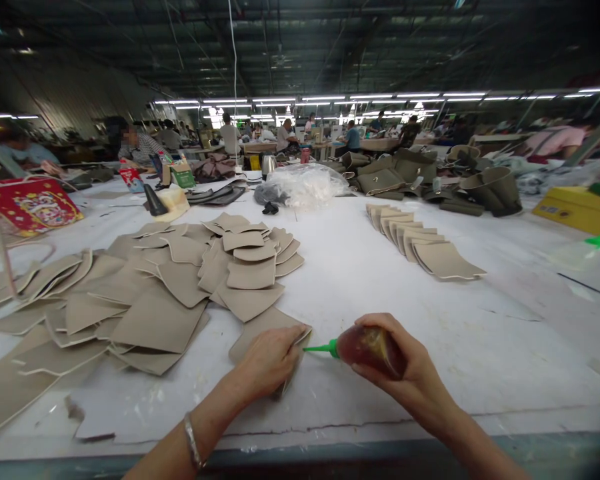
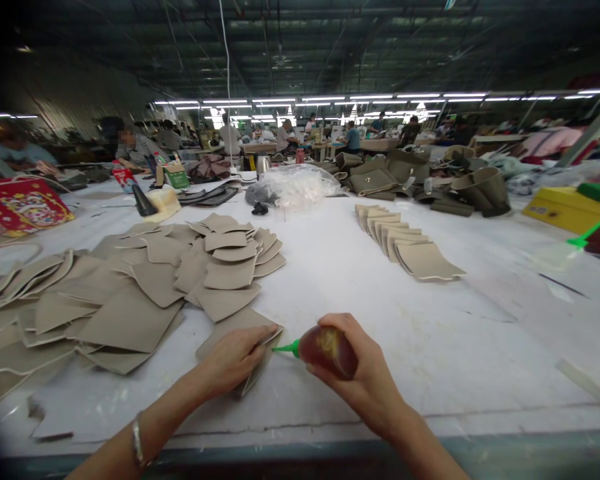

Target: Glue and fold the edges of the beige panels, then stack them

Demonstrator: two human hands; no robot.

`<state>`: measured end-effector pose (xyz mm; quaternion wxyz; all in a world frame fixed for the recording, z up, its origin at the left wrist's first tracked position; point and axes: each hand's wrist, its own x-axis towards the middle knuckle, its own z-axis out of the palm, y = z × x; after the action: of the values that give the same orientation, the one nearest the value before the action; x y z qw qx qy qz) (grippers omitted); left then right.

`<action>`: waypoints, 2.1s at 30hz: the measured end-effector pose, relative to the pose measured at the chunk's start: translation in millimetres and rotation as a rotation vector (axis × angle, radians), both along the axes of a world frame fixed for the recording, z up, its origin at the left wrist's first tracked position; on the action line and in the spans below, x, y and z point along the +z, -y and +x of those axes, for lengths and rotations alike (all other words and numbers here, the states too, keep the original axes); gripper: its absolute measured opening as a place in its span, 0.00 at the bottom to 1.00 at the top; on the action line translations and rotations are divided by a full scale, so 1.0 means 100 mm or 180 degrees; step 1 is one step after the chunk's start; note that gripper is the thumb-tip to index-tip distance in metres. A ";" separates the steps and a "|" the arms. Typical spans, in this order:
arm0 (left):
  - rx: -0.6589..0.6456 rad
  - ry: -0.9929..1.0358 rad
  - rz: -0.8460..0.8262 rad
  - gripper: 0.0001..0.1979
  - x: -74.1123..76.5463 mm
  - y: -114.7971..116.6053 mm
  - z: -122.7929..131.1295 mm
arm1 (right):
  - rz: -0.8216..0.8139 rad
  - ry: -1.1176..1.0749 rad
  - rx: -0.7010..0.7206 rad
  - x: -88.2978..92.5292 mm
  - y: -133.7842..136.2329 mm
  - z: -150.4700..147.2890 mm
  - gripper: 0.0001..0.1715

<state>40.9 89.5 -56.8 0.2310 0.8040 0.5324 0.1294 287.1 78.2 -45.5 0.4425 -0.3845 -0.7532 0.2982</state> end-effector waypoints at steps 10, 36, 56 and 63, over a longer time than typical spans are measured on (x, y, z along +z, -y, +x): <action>0.0021 0.0153 0.0010 0.21 -0.04 0.00 -0.05 | -0.0209 -0.0260 -0.0264 -0.10 0.10 -0.02 0.25; 0.0093 0.0240 -0.0011 0.23 -0.03 0.04 -0.05 | -0.0648 -0.0582 -0.0290 -0.29 0.32 -0.08 0.25; 0.0032 0.0299 -0.0271 0.22 0.03 -0.01 -0.04 | -0.0117 -0.0257 -0.0363 -0.25 0.12 0.03 0.25; 0.0050 0.0320 -0.0284 0.23 0.05 -0.02 -0.05 | -0.0087 -0.0432 -0.0616 -0.29 0.02 0.07 0.25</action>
<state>36.3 91.2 -51.7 0.2920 0.7812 0.5317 0.1475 294.0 76.0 -74.5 0.5140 -0.4404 -0.6768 0.2897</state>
